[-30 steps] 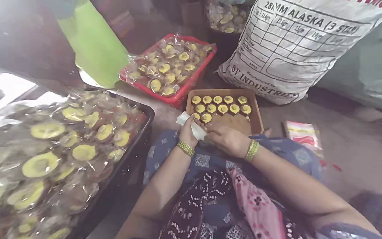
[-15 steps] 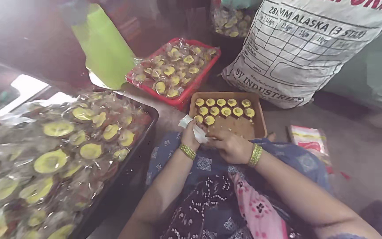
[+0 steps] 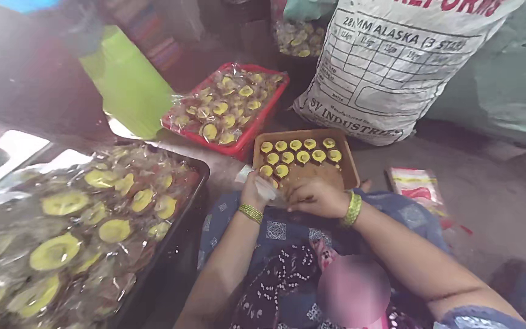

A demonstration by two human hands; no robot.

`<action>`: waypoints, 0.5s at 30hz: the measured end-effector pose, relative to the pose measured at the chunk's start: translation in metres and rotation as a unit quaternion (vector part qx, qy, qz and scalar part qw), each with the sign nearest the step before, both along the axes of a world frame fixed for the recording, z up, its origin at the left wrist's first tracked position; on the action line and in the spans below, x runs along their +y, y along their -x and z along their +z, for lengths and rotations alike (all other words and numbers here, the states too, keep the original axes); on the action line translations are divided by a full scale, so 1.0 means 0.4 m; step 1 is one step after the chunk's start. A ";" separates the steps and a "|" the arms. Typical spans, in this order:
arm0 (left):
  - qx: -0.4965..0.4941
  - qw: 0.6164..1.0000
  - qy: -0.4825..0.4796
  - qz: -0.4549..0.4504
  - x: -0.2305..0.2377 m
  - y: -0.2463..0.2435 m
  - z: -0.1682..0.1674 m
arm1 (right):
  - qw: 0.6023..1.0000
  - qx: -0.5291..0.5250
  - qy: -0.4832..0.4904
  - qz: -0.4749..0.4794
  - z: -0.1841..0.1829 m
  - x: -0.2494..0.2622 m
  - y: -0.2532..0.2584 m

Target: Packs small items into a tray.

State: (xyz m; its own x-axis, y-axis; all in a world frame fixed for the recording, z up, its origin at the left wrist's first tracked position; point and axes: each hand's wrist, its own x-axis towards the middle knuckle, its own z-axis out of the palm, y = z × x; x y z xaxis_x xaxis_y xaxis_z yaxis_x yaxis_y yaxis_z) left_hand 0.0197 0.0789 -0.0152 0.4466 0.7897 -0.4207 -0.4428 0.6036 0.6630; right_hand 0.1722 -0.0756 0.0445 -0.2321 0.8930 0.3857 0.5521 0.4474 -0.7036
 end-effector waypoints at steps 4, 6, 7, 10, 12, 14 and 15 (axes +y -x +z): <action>0.077 0.993 -0.049 0.073 0.014 -0.003 -0.002 | 0.961 0.186 0.055 -0.199 0.063 -0.007 -0.047; 0.131 0.980 -0.124 0.086 -0.007 -0.008 -0.003 | 0.908 0.206 0.122 -0.345 0.060 0.009 -0.082; 0.155 0.967 -0.183 0.082 -0.023 -0.006 0.000 | 0.884 0.210 0.151 -0.388 0.046 0.017 -0.100; 0.252 0.870 -0.420 0.055 -0.079 0.016 0.026 | 0.848 0.228 0.216 -0.428 0.005 0.030 -0.127; 0.246 0.814 -0.525 0.042 -0.117 0.025 0.025 | 0.837 0.251 0.244 -0.421 -0.007 0.033 -0.118; 0.207 0.790 -0.577 0.011 -0.130 0.020 -0.003 | 0.832 0.274 0.248 -0.414 -0.010 0.044 -0.095; 0.211 0.783 -0.585 -0.021 -0.131 0.018 -0.016 | 0.829 0.288 0.249 -0.409 -0.013 0.050 -0.080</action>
